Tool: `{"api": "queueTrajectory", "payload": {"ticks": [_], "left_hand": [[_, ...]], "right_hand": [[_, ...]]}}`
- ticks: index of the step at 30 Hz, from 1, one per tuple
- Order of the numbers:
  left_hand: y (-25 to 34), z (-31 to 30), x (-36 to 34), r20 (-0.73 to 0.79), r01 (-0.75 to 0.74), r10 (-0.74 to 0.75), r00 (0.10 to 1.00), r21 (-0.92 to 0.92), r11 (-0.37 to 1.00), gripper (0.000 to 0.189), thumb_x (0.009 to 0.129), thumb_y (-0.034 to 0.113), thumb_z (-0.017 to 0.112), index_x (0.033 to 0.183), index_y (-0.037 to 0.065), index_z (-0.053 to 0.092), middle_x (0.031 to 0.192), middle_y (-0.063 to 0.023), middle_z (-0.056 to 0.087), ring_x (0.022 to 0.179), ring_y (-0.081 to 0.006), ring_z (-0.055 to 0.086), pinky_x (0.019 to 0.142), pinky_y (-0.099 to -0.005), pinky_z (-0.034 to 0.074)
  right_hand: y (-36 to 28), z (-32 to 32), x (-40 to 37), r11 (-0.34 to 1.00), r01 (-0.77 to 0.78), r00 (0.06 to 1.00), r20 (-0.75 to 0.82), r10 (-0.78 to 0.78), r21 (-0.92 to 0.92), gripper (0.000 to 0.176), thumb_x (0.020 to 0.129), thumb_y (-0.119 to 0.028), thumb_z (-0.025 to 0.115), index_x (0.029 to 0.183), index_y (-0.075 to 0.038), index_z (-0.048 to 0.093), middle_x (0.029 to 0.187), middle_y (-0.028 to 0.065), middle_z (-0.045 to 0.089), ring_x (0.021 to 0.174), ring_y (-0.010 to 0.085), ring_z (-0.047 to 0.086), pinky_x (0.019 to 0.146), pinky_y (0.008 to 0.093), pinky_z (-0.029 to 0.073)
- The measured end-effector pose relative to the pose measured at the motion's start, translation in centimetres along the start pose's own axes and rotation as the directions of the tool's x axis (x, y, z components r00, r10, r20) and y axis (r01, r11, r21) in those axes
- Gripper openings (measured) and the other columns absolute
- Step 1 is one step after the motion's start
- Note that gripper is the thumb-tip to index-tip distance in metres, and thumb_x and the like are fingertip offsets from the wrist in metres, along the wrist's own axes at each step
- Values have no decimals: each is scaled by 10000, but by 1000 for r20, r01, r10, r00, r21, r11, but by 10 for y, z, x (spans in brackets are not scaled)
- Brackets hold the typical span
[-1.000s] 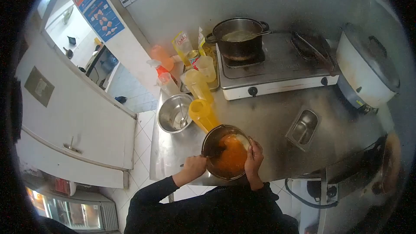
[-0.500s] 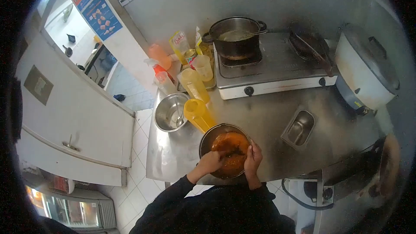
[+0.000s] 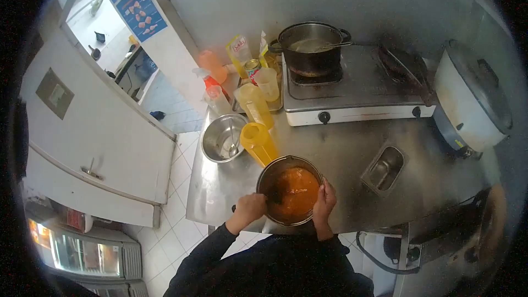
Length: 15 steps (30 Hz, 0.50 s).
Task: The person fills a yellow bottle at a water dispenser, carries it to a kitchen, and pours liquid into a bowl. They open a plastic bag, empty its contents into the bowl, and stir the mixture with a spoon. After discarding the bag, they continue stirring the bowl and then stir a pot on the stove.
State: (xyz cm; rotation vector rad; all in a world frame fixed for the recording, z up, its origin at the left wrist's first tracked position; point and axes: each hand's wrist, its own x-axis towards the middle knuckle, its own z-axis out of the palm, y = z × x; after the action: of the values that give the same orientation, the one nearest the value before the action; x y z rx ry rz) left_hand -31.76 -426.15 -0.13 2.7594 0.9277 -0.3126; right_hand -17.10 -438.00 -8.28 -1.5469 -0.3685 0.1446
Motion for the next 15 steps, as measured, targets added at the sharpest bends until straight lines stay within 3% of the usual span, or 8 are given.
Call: {"api": "queueTrajectory", "payload": {"ticks": [3,4,5,7,11,15], "left_hand": [[12,-2,-10,125,-63,69,990,-50,997,194,710,143,471,639,28,610,644,-179,585,608,-316,595,535,-386,488],[16,0,-10,154,-86,94,984,-55,995,218,730,183,477,732,11,611,645,-172,584,603,-312,593,530,-393,484],[21,-1,-11,153,-85,93,984,-55,995,218,730,183,477,732,11,611,645,-172,584,603,-312,593,530,-393,484],[31,-4,-13,101,-164,183,978,-168,972,245,749,222,473,852,36,595,653,-161,583,602,-309,589,524,-403,479],[32,23,11,-11,-119,119,993,-187,975,260,792,256,434,998,144,547,694,-164,576,631,-332,576,544,-423,467],[22,14,26,-139,-90,63,988,-197,976,237,792,254,434,957,138,559,702,-160,579,631,-332,576,536,-419,468]], "right_hand": [[-6,2,0,999,-17,1000,22,16,50,255,850,-100,406,1043,29,513,990,139,538,893,202,513,801,300,388],[-7,3,0,999,-16,1000,26,15,52,255,850,-100,406,1043,29,513,990,139,538,893,202,513,801,300,388],[-7,4,-1,999,-20,999,27,19,38,255,852,-105,407,1040,30,514,990,139,536,894,203,511,802,300,385],[-7,5,-2,999,-23,999,27,22,22,255,853,-110,407,1036,32,515,989,140,535,895,203,510,803,300,383],[1,6,-5,996,5,997,81,-12,84,259,855,-136,414,1036,17,519,995,141,526,931,208,485,810,307,375],[0,6,-6,997,65,994,81,-68,50,270,855,-163,418,1049,-5,519,1002,138,519,959,221,465,823,318,363]]}}
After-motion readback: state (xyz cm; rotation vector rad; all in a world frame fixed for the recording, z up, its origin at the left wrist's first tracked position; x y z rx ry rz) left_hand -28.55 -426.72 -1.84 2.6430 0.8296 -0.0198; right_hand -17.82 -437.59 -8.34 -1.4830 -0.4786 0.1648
